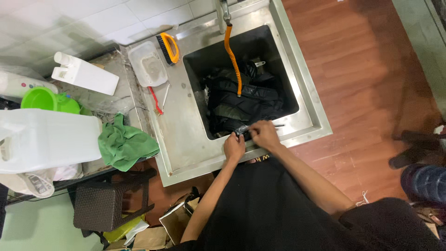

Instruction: The person cleans a black bag in a sink by hand, using a brush and water to scrub different parts and compartments.

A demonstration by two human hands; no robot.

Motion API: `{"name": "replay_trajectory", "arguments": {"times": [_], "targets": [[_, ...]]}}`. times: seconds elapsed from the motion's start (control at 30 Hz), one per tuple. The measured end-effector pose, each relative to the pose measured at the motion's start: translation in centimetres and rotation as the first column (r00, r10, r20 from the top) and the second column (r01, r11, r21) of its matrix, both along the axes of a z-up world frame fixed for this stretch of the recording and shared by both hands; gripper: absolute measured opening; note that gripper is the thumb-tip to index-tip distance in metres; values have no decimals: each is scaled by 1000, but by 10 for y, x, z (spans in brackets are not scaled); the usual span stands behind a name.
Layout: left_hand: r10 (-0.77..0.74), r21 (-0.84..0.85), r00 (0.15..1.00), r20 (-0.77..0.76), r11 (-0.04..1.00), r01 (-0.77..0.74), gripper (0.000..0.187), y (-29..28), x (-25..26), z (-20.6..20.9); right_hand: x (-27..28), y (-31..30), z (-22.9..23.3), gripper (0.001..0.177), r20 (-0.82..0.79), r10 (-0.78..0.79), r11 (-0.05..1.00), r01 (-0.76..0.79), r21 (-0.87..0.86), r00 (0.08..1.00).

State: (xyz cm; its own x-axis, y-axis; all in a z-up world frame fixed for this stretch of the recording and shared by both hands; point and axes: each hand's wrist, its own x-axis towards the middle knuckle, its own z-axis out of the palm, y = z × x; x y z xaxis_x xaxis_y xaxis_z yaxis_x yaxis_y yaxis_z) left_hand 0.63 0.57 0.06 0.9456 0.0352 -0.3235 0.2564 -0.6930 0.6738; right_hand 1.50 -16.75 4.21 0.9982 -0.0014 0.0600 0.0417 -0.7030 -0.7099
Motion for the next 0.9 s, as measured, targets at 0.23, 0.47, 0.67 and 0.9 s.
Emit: {"name": "replay_trajectory", "arguments": {"times": [0.23,0.47,0.67,0.9], "targets": [[9,-13,1000,-10,1000,-10,30,0,-2,7,2,0,-3,4,64,23,1000,-23,6,998],[0,-20,1000,5,1000,0,33,-1,-3,2,3,-27,-8,9,-46,-47,994,52,101,998],[-34,0,999,17,999,34,37,0,-1,7,6,-12,10,9,-89,22,977,-2,211,996],[-30,-5,999,18,1000,30,43,2,-5,10,5,-6,-1,8,-65,88,992,-81,98,994]]}}
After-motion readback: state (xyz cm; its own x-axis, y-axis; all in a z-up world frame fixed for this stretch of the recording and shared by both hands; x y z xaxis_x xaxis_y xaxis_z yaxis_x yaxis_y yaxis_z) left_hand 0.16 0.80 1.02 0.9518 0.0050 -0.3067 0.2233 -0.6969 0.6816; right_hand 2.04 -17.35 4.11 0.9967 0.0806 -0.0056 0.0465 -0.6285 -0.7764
